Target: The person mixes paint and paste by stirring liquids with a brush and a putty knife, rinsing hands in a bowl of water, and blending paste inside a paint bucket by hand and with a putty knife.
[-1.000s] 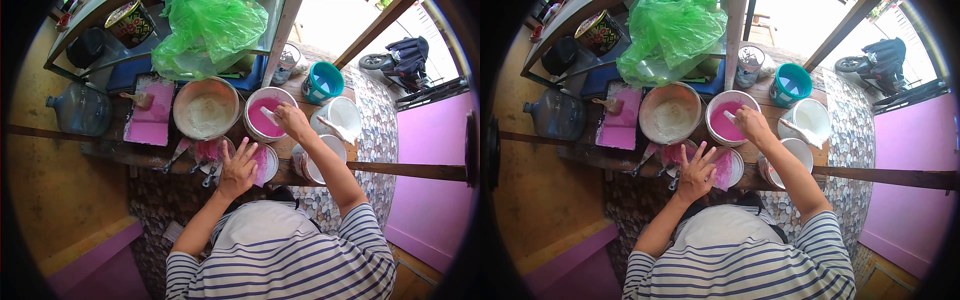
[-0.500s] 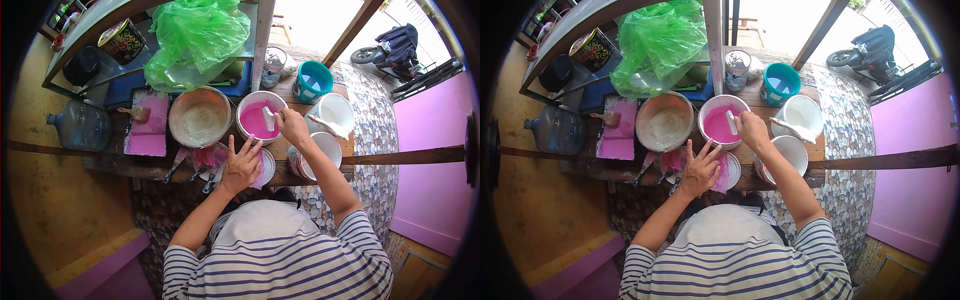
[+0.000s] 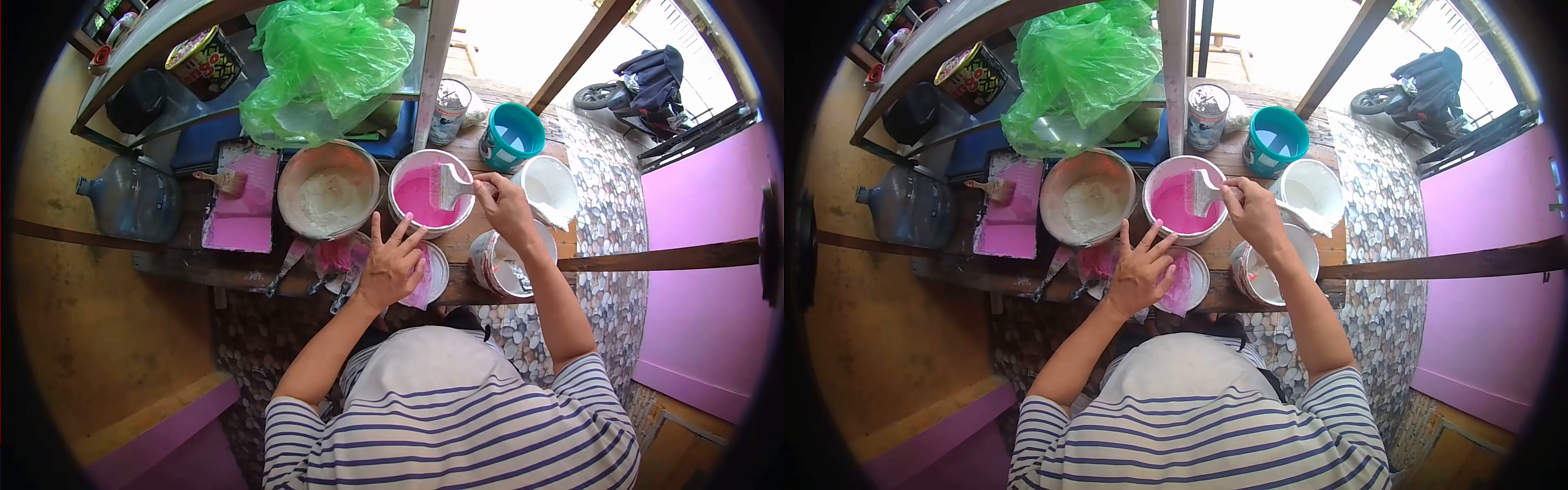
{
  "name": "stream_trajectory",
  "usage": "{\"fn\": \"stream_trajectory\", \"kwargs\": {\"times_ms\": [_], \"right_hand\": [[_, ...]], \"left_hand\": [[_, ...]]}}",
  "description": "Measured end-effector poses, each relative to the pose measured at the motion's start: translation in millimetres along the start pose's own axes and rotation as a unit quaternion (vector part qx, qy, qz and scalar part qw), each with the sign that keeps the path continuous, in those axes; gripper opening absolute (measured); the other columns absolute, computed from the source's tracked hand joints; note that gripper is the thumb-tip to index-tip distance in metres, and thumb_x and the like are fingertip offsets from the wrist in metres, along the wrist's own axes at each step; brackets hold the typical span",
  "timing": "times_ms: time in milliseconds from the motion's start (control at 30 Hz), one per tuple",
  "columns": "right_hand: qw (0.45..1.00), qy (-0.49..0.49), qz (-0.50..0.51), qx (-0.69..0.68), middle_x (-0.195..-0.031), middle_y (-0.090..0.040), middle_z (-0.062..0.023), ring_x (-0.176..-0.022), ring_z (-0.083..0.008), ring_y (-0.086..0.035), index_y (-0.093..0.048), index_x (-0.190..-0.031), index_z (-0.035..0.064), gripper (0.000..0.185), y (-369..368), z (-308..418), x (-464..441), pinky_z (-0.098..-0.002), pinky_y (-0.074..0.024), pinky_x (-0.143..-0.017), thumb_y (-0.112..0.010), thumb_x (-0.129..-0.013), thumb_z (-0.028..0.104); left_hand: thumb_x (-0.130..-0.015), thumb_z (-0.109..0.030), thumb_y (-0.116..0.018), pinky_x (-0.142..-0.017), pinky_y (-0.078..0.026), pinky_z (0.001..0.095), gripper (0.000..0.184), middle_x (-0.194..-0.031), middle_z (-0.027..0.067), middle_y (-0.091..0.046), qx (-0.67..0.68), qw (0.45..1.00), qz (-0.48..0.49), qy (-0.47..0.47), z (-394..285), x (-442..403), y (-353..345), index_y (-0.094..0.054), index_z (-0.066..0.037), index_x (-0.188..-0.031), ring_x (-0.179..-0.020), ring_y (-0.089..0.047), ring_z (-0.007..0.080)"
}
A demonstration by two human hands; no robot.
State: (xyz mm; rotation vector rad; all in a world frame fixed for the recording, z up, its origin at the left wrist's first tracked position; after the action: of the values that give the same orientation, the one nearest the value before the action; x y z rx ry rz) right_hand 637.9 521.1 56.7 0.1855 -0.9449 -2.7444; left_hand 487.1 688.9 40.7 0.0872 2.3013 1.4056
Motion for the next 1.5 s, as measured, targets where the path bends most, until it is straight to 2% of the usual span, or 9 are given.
{"fn": "stream_trajectory", "kwargs": {"times_ms": [67,200,300,467,567,867,1500], "right_hand": [[0.997,0.07,0.018,-0.006,-0.084,-0.068,-0.017,-0.068,-0.0213,-0.064,-0.068,-0.108,-0.0037,0.024,1,12,4,-0.0348,-0.051,-0.067,-0.066,-0.096,0.016],[0.995,0.103,-0.007,0.007,-0.089,-0.068,-0.0174,-0.072,-0.0209,-0.064,-0.068,-0.109,-0.0035,0.023,5,14,11,-0.0342,-0.0509,-0.068,-0.066,-0.096,0.016],[0.996,0.088,-0.005,-0.017,-0.089,-0.067,-0.017,-0.072,-0.0206,-0.063,-0.068,-0.11,-0.0034,0.024,8,14,16,-0.0328,-0.0505,-0.069,-0.066,-0.096,0.017],[0.998,0.008,-0.019,-0.067,-0.079,-0.066,-0.007,-0.069,-0.0114,-0.058,-0.069,-0.112,-0.0008,0.026,21,-4,22,-0.0282,-0.0477,-0.063,-0.065,-0.099,0.021],[0.993,0.007,-0.06,-0.101,-0.074,-0.065,-0.0026,-0.067,-0.0076,-0.057,-0.07,-0.113,0.0006,0.027,30,-11,27,-0.0262,-0.0461,-0.06,-0.064,-0.099,0.023],[0.982,-0.037,-0.074,-0.171,-0.076,-0.066,-0.003,-0.066,-0.0069,-0.058,-0.069,-0.114,0.0007,0.03,35,-21,36,-0.0248,-0.0473,-0.06,-0.063,-0.101,0.027],[0.984,-0.035,-0.08,-0.157,-0.075,-0.067,-0.0038,-0.065,-0.0069,-0.058,-0.069,-0.113,0.0008,0.03,22,-12,38,-0.0256,-0.0474,-0.058,-0.062,-0.101,0.028]], "left_hand": [[-0.087,-0.019,-0.066,-0.119,-0.002,0.0685,0.013,-0.133,0.007,-0.064,-0.001,1.0,0.002,-0.006,0,-2,0,-0.07,-0.007,-0.084,-0.14,-0.045,0.0313],[-0.087,-0.019,-0.067,-0.119,-0.004,0.0695,0.012,-0.132,0.007,-0.064,-0.002,1.0,0.011,-0.021,-3,-6,-3,-0.07,-0.007,-0.085,-0.14,-0.045,0.0317],[-0.086,-0.019,-0.068,-0.118,-0.005,0.0699,0.011,-0.132,0.0073,-0.065,0.0,0.999,0.011,-0.032,-5,-10,-5,-0.07,-0.008,-0.085,-0.14,-0.045,0.0318],[-0.085,-0.019,-0.069,-0.119,-0.006,0.0698,0.011,-0.131,0.0077,-0.065,0.012,0.999,0.014,-0.04,-4,-17,-9,-0.07,-0.008,-0.085,-0.139,-0.047,0.032],[-0.084,-0.02,-0.07,-0.119,-0.006,0.0696,0.011,-0.13,0.0075,-0.066,0.03,0.998,0.013,-0.044,-2,-22,-13,-0.07,-0.008,-0.085,-0.138,-0.048,0.0319],[-0.083,-0.02,-0.071,-0.119,-0.005,0.0688,0.011,-0.127,0.0062,-0.067,0.053,0.996,0.033,-0.07,-6,-34,-25,-0.071,-0.009,-0.086,-0.135,-0.051,0.0313],[-0.082,-0.022,-0.07,-0.119,-0.006,0.0688,0.013,-0.124,0.0058,-0.068,0.071,0.994,0.041,-0.074,-4,-42,-30,-0.072,-0.009,-0.08,-0.132,-0.053,0.0319]]}}
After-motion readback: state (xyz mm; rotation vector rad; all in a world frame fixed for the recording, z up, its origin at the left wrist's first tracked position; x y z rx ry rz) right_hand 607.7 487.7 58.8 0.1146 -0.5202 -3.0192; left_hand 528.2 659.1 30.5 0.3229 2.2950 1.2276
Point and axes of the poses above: each hand's wrist, its own x-axis away from the middle knuckle, its own y-axis out of the back of the hand, z = x × y, the point moved 9 cm from there along -x, towards the middle knuckle
